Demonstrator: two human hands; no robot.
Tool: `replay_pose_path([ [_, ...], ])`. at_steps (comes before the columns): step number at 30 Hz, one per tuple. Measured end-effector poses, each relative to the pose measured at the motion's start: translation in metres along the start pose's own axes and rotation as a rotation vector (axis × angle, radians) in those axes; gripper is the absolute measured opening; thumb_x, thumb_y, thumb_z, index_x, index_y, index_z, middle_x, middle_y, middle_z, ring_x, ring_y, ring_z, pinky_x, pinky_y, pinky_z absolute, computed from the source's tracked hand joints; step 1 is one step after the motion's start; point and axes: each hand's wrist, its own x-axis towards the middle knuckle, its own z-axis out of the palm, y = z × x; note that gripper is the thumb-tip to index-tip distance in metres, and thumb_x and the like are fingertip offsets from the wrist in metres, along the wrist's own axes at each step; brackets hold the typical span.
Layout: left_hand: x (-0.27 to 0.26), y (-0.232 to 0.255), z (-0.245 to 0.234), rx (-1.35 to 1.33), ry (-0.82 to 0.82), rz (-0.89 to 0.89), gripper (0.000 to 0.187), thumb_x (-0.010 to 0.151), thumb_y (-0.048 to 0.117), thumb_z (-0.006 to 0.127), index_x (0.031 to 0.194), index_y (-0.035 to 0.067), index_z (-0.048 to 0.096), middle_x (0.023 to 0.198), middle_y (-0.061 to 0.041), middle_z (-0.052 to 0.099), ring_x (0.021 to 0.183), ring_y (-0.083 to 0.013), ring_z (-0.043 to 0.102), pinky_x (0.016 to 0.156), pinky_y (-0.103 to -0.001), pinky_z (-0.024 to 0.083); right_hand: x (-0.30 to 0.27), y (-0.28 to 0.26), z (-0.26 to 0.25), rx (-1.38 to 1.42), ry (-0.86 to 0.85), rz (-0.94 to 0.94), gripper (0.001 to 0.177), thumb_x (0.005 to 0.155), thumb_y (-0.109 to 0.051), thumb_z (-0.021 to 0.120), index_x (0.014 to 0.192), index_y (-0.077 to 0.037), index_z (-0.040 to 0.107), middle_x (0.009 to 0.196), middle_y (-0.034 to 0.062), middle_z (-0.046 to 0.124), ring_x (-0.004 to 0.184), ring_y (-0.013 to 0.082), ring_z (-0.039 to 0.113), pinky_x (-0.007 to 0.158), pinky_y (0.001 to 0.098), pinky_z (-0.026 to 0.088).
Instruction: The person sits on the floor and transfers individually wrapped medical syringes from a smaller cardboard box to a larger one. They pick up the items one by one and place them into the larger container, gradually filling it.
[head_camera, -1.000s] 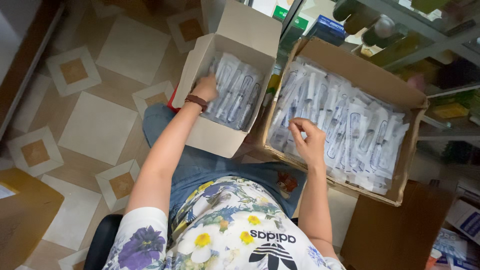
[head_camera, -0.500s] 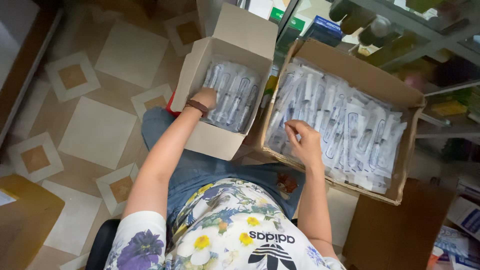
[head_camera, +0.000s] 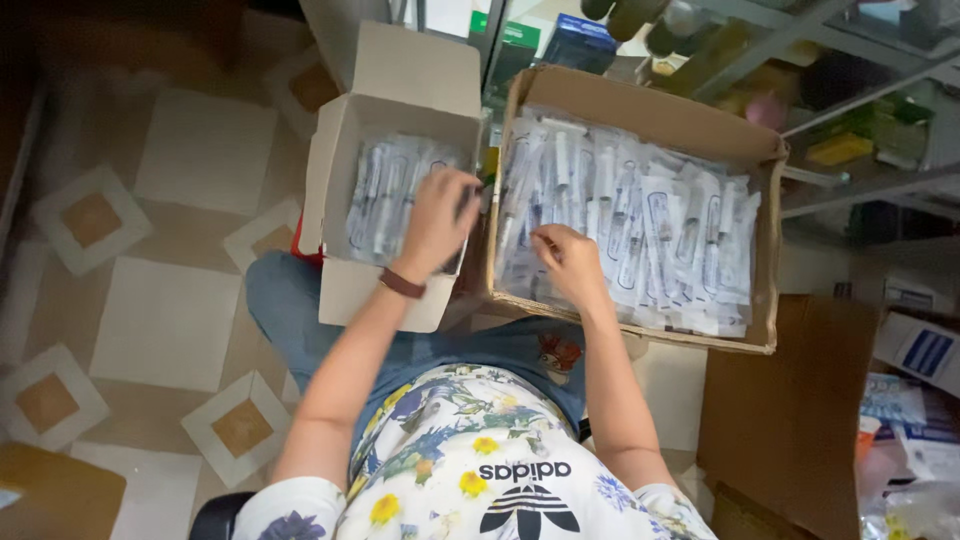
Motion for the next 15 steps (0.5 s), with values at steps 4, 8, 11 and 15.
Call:
replay_pose_path([
  [4,-0.008,0.025,0.024,0.007,0.000,0.030,0.035,0.090,0.012,0.071,0.123,0.004,0.062,0.134,-0.021,0.054,0.127,-0.0413,0.050,0.108,-0.050,0.042,0.007,-0.002,0.007,-0.028,-0.047,-0.035,0.018,0.093,-0.017,0.069,0.104,-0.003,0.072,0.092,0.0176,0.073,0.076,0.0328,0.072,0.068,0.0402,0.056],
  [8,-0.019,0.021,0.038,-0.012,0.019,0.066,0.032,0.094,0.009,0.069,0.124,0.005,0.061,0.135,-0.020,0.055,0.137,-0.0413,0.048,0.113,-0.050,0.043,0.019,-0.004,0.027,-0.244,-0.042,0.077,0.025,0.096,-0.030,0.069,0.093,-0.004,0.070,0.085,0.0191,0.073,0.081,0.0419,0.069,0.071,0.0494,0.053],
  [11,-0.024,0.016,0.041,-0.044,0.032,0.059,0.033,0.094,0.007,0.068,0.126,0.005,0.061,0.135,-0.019,0.056,0.141,-0.0411,0.047,0.114,-0.050,0.044,0.020,0.002,0.033,-0.308,-0.098,0.155,0.028,0.094,-0.034,0.070,0.093,-0.006,0.067,0.080,0.0193,0.072,0.080,0.0424,0.068,0.071,0.0510,0.052],
  [15,-0.025,0.010,0.046,-0.094,0.048,0.052,0.032,0.096,0.007,0.068,0.126,0.005,0.061,0.135,-0.019,0.057,0.141,-0.0404,0.048,0.115,-0.049,0.043,0.015,0.015,0.036,-0.100,-0.038,0.092,0.020,0.095,-0.024,0.067,0.098,-0.004,0.066,0.082,0.0172,0.072,0.074,0.0361,0.069,0.066,0.0450,0.052],
])
